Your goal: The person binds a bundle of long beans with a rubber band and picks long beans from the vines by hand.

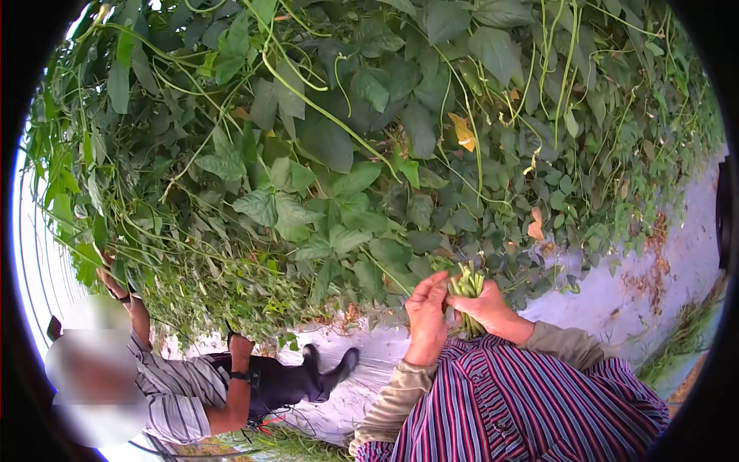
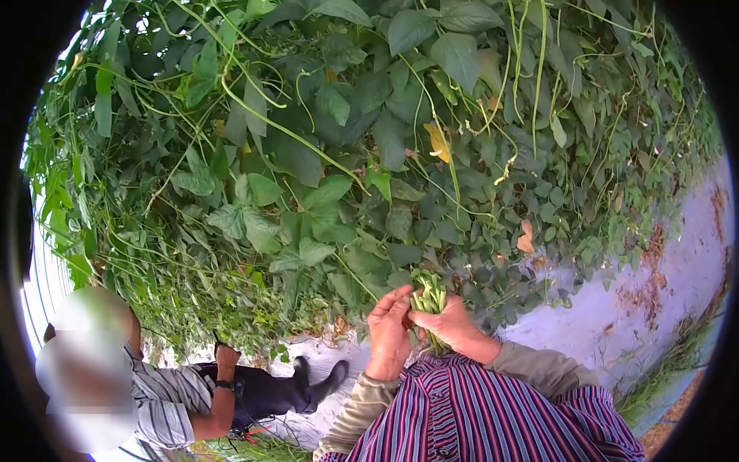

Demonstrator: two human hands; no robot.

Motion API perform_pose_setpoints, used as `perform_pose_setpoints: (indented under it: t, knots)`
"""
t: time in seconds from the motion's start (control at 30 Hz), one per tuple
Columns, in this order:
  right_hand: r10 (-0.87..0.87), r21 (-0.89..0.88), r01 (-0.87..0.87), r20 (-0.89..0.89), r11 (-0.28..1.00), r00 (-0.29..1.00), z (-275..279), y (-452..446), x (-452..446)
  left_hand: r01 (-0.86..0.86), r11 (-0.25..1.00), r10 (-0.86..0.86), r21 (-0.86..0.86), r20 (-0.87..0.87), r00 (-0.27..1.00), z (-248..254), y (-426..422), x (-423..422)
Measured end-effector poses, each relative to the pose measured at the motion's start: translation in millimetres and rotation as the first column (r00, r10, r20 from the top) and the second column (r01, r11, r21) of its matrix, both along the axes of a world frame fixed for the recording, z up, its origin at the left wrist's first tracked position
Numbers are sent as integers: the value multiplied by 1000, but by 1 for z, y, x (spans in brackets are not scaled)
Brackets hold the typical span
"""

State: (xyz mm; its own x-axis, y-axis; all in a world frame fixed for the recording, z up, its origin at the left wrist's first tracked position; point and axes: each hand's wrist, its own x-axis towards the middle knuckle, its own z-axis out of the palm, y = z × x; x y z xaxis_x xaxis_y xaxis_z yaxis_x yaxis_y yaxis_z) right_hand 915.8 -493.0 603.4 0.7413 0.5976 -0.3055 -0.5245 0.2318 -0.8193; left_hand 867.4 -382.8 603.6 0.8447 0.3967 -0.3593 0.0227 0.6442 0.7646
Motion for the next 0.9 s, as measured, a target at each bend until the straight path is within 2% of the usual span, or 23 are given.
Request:
perform_pose_setpoints:
  t: [0.07,0.33,0.4,0.47,0.53,0.6,0.67,0.7,0.73,0.8,0.83,0.87,0.9]
  knots:
    - [-29,-75,27,-28,997,999,4,-2,28,-79,997,79,10,-17,997,-1,-11,28]
    - [-95,-30,97,53,995,994,5,-43,53,-82,989,83,122,-5,997,3,-67,55]
    - [-139,-19,139,-2,990,990,1,-55,57,-67,986,68,155,-3,998,-2,-80,61]
    - [-152,-23,153,18,988,988,9,-64,59,-43,990,40,136,22,999,-3,-89,66]
    - [-195,-82,190,-55,978,979,9,-71,70,-31,988,31,153,1,1000,-4,-95,77]
    - [-184,-69,181,-46,981,982,10,-74,72,-11,984,12,181,-6,1000,-5,-95,80]
    - [-223,-15,223,-146,975,964,4,-72,75,56,976,-47,208,-51,998,-8,-90,85]
    - [-236,-11,238,-177,971,955,3,-70,77,133,955,-122,264,-60,991,-8,-81,85]
    - [-239,-3,242,-169,970,956,-1,-69,80,134,953,-125,271,-51,991,-12,-74,88]
    - [-238,0,245,-238,970,942,-7,-62,87,227,839,-262,494,2,965,-20,-56,95]
    - [-246,43,262,-229,964,942,-5,-57,88,204,801,-302,563,86,949,-7,-46,98]
    - [-248,52,265,-220,963,944,-5,-55,91,200,796,-306,571,95,947,11,-33,101]
    - [-173,33,183,-199,983,965,-7,-55,94,154,676,-310,721,88,947,34,-17,104]
